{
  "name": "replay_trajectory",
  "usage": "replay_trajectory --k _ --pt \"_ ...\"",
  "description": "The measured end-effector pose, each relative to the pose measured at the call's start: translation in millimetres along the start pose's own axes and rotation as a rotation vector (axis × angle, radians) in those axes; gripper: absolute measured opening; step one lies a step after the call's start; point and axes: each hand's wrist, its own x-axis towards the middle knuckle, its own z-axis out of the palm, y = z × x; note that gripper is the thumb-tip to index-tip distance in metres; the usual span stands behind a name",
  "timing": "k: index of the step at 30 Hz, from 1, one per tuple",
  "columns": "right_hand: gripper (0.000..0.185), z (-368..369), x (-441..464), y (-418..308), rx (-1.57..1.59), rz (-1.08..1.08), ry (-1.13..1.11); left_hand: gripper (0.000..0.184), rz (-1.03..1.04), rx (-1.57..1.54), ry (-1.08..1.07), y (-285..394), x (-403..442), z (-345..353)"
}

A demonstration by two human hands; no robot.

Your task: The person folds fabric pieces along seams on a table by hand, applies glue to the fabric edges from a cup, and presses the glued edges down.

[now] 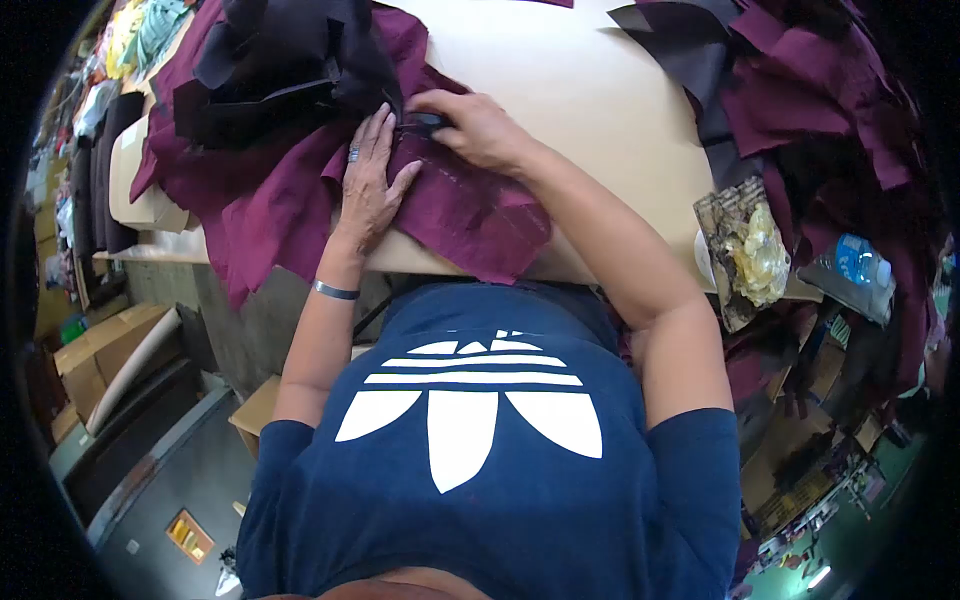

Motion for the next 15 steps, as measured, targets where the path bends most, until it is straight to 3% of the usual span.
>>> replay_trajectory --k 2,5,6,9,15 --pt "0.041 -13.5 -14.0 0.3 0.037 0.165 0.004 0.064 -0.008 0.001 0.022 -0.7 -0.7 2.4" --pt "0.038 -11.4 -14.7 3.6 -0.195 -0.080 -0.048 0.055 -0.025 -0.028 0.027 1.2 -1.1 0.9" --pt "0.029 -8.2 -10.0 3.4 -0.294 -0.219 -0.028 0.052 -0.027 -0.045 0.030 -1.3 -0.8 1.9" --pt "0.023 -3.4 3.2 -4.5 -0.567 -0.345 -0.103 0.044 -0.025 -0.052 0.052 -2.4 -0.6 1.4" --pt "0.025 13.8 14.7 12.9 -0.625 -0.597 -0.091 0.041 -0.024 -0.080 0.089 -2.0 0.3 4.6"
